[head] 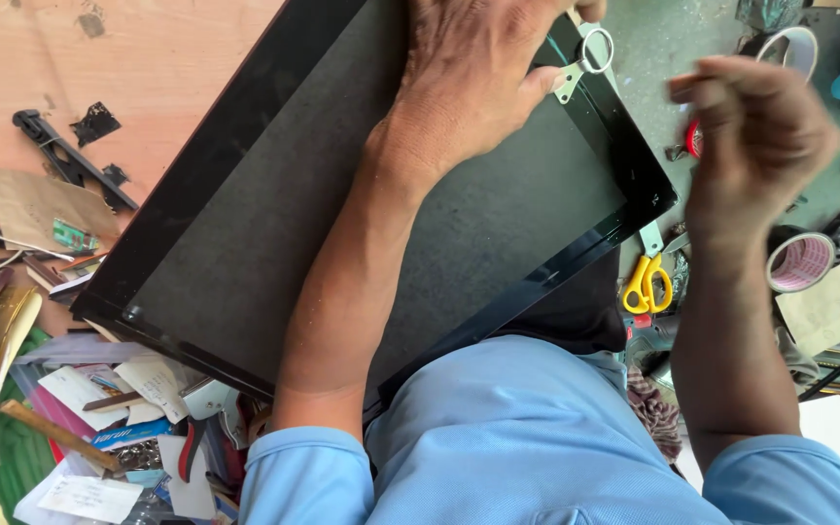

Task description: The recorder assembles a picture frame by applying adhesive tape to the edges and using a power drill to attach mounting hardware to the backing.

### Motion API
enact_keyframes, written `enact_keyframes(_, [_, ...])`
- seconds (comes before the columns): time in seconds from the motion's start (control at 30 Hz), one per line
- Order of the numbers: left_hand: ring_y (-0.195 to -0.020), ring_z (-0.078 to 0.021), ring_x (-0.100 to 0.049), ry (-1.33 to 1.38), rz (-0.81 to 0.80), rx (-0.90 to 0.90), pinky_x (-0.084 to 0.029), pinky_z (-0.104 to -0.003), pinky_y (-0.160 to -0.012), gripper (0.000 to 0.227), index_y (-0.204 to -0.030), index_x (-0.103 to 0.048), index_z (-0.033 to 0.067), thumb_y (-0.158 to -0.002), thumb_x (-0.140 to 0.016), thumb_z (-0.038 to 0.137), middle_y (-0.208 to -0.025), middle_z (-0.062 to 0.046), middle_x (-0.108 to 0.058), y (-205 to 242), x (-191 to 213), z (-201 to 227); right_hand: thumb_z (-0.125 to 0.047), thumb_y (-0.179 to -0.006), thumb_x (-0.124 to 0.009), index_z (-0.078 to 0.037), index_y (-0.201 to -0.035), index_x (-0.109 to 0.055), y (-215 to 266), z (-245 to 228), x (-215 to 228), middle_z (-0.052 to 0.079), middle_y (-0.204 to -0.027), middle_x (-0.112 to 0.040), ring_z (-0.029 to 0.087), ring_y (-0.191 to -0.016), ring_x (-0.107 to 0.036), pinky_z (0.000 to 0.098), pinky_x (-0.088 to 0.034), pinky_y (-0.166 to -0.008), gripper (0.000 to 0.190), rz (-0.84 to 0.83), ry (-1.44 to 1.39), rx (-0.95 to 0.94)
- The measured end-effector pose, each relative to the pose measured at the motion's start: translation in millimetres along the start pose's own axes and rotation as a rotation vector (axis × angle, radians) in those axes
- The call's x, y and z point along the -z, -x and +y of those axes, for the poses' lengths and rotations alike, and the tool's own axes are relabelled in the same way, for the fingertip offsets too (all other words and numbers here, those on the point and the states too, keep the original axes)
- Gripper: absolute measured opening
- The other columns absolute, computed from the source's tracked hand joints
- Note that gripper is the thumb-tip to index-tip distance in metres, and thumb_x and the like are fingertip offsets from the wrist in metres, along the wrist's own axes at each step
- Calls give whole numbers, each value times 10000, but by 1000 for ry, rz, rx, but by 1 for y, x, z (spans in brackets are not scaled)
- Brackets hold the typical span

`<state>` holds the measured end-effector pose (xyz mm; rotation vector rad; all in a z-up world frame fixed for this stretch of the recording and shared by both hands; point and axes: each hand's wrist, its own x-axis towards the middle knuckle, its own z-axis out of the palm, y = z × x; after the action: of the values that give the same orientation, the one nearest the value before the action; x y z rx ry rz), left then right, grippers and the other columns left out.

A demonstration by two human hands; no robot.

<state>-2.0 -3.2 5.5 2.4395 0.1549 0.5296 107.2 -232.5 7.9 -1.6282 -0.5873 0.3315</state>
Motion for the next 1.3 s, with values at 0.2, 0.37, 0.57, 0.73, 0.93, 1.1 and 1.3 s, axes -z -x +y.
enact_keyframes(0.2, [-1097,-194,-612,10,-6,-15,-372,-504,-965,341,-1126,-696,247,-846,-891,233,-1086,52,-675,-3,1,2,32,-1115,-717,45,-1115,-654,6,-15,-39,135,-1075,-747,179,-961,-735,252,-572,-883,64,-135,282,240])
enact_keyframes(0.37, [-1004,-188,-646,54,-3,-23,-417,-471,-911,251,-1082,-757,229,-860,-875,219,-1019,43,-705,-3,-3,3,89,-1095,-734,32,-1103,-671,5,-8,-45,144,-1077,-691,192,-956,-686,266,-549,-859,85,-170,458,379])
enact_keyframes(0.57, [-891,-204,-676,67,20,-9,-448,-461,-815,172,-981,-789,208,-831,-871,230,-898,15,-719,-6,-1,6,81,-1073,-760,15,-1094,-692,5,-6,-45,129,-1072,-655,196,-944,-667,277,-532,-830,98,-167,517,380])
enact_keyframes(0.73, [-832,-191,-684,72,21,-18,-469,-449,-776,160,-960,-790,202,-817,-862,197,-859,9,-720,-7,-1,5,70,-1072,-771,-1,-1108,-693,7,-4,-46,126,-1103,-655,215,-977,-664,296,-523,-823,112,-158,551,421])
enact_keyframes(0.93, [-829,-231,-687,30,56,-24,-451,-473,-761,178,-961,-791,193,-791,-844,195,-864,-6,-718,-9,1,3,71,-1021,-765,-3,-1128,-712,8,-13,-53,128,-1072,-697,278,-955,-648,357,-491,-824,141,-121,704,552])
enact_keyframes(1.1, [-1225,-273,-549,-25,-40,150,-354,-579,-1028,188,-984,-792,329,-850,-790,198,-1245,-38,-608,-11,-38,-10,91,-1020,-727,-5,-1221,-736,12,12,-41,131,-1108,-731,270,-973,-667,348,-504,-852,223,-113,698,646])
enact_keyframes(1.3, [-1553,-359,-216,-1,-77,149,-58,-764,-1262,134,-904,-748,373,-881,-783,245,-1620,-74,-327,-16,-54,-15,38,-1023,-741,-22,-1240,-751,12,12,-36,126,-1101,-753,268,-927,-679,352,-520,-844,225,-106,834,728])
